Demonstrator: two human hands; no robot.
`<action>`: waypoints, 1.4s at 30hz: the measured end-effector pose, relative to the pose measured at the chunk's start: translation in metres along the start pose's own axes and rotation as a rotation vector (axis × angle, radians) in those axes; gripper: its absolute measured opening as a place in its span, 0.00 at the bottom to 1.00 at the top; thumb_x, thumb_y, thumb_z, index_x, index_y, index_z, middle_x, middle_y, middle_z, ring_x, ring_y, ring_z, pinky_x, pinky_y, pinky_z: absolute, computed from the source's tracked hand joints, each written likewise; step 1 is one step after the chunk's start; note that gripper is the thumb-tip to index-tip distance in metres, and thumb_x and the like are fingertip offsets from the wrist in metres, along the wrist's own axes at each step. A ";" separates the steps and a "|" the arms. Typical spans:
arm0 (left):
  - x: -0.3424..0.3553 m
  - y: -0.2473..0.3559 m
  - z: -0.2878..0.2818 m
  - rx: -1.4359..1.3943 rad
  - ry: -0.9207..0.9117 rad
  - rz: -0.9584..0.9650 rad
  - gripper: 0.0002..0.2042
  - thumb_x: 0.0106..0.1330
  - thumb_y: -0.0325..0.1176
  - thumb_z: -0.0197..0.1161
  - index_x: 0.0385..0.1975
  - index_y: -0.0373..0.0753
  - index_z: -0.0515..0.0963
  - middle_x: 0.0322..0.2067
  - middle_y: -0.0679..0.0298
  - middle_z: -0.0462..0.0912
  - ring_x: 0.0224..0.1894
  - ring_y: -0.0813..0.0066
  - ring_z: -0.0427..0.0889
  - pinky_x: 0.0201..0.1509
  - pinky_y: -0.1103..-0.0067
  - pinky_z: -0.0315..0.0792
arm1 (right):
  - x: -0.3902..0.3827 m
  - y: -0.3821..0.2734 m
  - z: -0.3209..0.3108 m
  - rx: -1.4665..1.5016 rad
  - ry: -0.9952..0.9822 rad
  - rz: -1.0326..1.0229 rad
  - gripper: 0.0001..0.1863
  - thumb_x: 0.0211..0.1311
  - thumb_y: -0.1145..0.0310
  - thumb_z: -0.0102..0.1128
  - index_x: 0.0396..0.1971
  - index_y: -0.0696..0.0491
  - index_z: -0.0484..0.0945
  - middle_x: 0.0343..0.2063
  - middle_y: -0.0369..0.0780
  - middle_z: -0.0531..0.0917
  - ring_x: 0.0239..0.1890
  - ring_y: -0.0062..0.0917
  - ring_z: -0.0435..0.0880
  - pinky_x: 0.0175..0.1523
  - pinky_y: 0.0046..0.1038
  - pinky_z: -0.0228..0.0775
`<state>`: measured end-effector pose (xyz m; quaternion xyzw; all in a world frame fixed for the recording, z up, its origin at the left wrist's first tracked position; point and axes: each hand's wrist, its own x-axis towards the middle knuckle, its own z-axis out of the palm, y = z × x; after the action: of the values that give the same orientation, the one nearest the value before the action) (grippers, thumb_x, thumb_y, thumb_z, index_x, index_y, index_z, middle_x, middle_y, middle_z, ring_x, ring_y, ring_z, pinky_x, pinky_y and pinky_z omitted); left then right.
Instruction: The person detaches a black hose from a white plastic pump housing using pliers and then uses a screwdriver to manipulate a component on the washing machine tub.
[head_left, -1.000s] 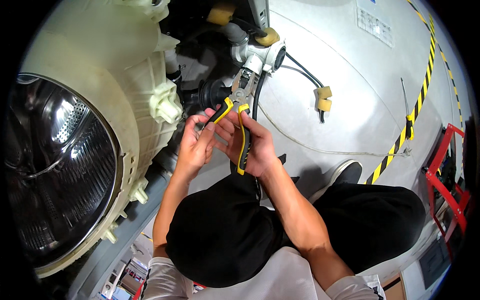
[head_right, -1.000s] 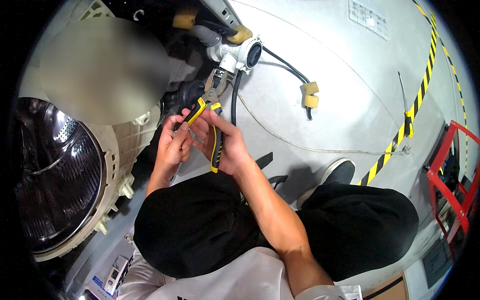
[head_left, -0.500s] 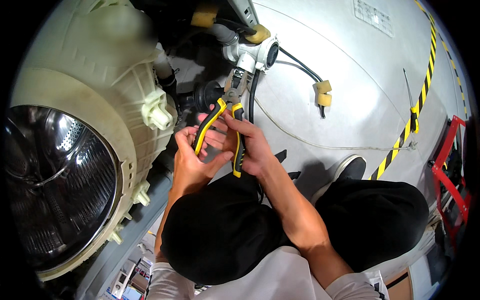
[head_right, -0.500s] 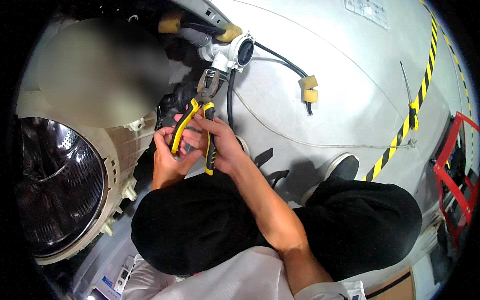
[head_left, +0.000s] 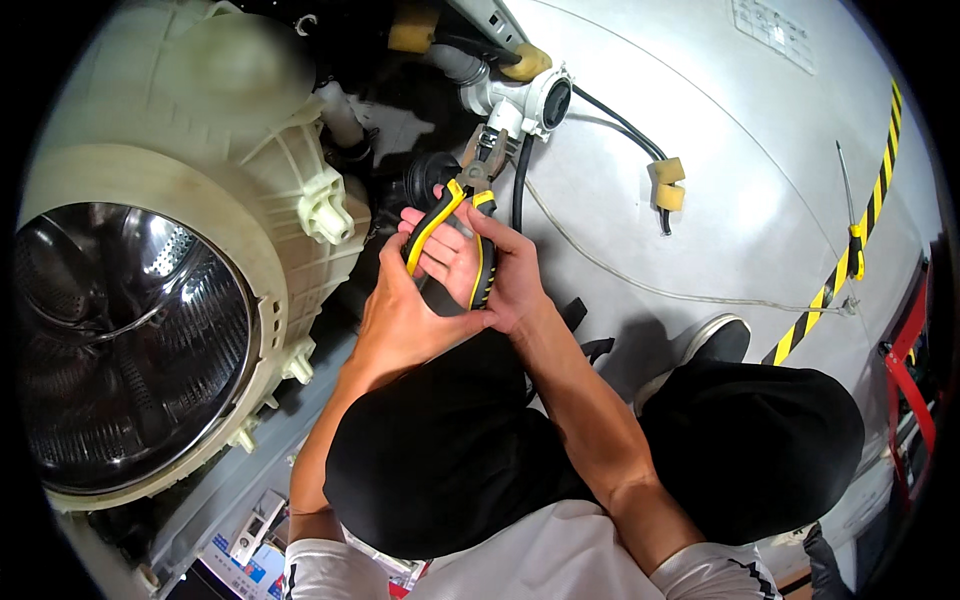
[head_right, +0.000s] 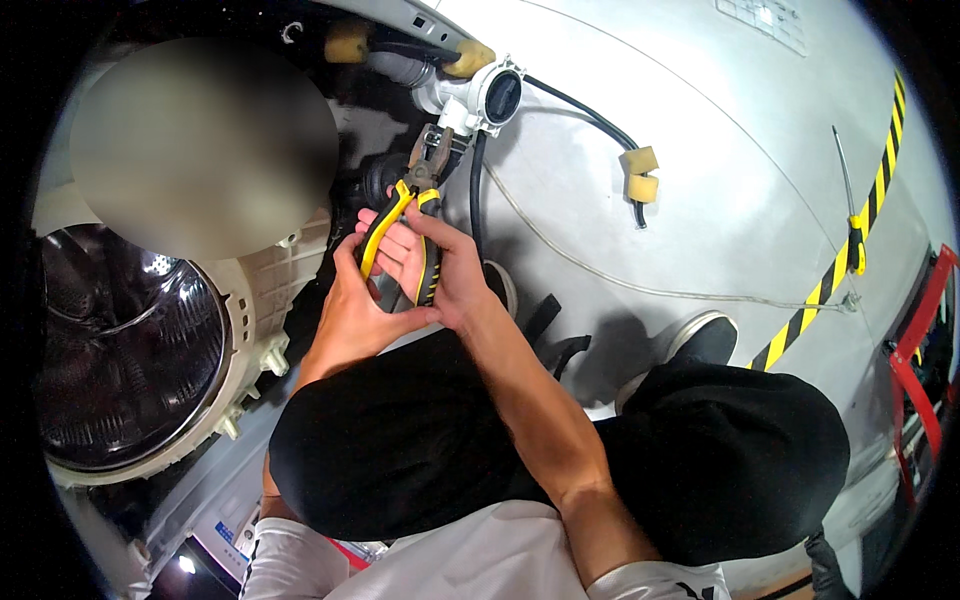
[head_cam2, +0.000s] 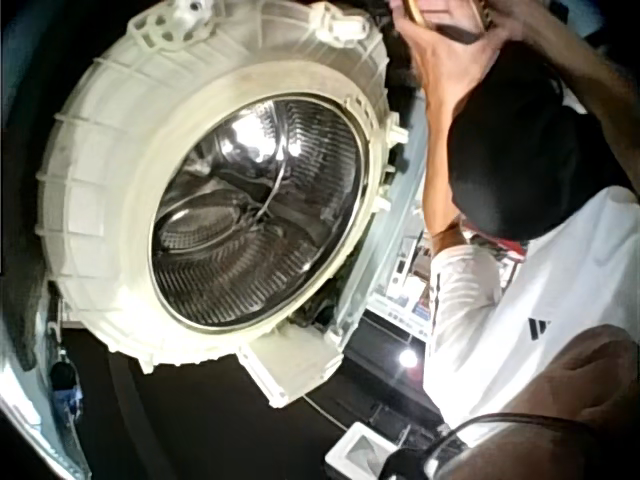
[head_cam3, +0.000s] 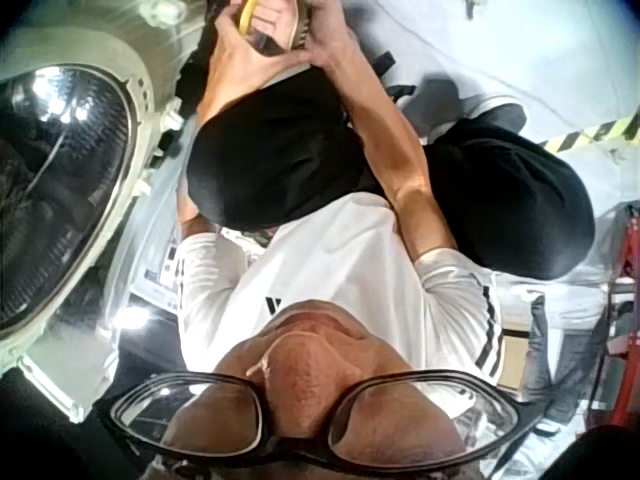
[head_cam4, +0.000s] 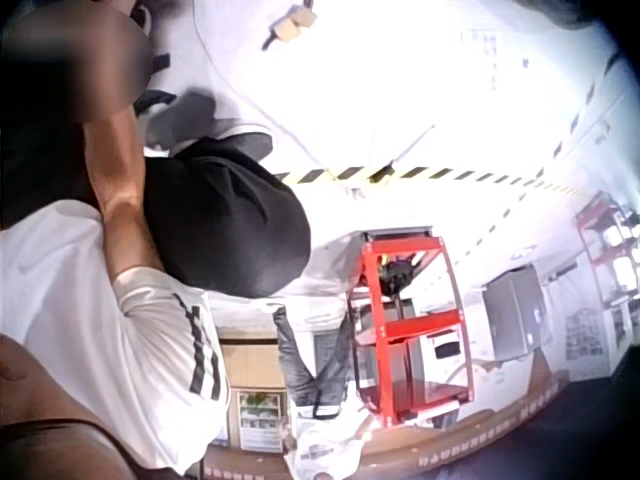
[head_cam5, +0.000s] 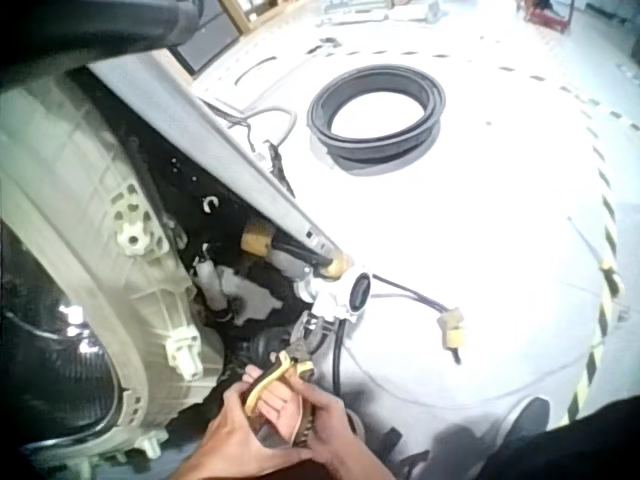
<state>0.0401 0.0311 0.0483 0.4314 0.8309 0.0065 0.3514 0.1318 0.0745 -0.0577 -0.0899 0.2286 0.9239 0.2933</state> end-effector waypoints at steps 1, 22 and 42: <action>0.000 0.001 0.001 0.005 -0.001 0.001 0.59 0.33 0.44 0.84 0.62 0.29 0.49 0.55 0.42 0.70 0.56 0.52 0.75 0.57 0.69 0.70 | 0.000 -0.001 -0.001 -0.006 -0.003 0.004 0.26 0.66 0.61 0.52 0.61 0.54 0.62 0.62 0.55 0.66 0.65 0.42 0.65 0.70 0.43 0.52; 0.004 -0.003 0.002 -0.019 -0.046 0.117 0.66 0.37 0.48 0.79 0.67 0.25 0.35 0.49 0.38 0.75 0.46 0.45 0.81 0.46 0.66 0.77 | 0.003 -0.001 0.001 -0.181 0.088 0.044 0.22 0.66 0.64 0.56 0.56 0.55 0.66 0.47 0.45 0.76 0.51 0.32 0.76 0.58 0.35 0.67; 0.014 -0.056 0.029 -0.223 -0.055 0.307 0.67 0.42 0.34 0.80 0.68 0.34 0.23 0.53 0.48 0.73 0.30 0.72 0.81 0.34 0.78 0.77 | 0.016 0.008 -0.021 -0.286 0.044 -0.068 0.13 0.64 0.69 0.57 0.46 0.54 0.71 0.32 0.39 0.76 0.38 0.26 0.76 0.45 0.31 0.72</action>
<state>0.0120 -0.0019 0.0007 0.5116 0.7393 0.1403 0.4146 0.1149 0.0670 -0.0783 -0.1590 0.0978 0.9344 0.3035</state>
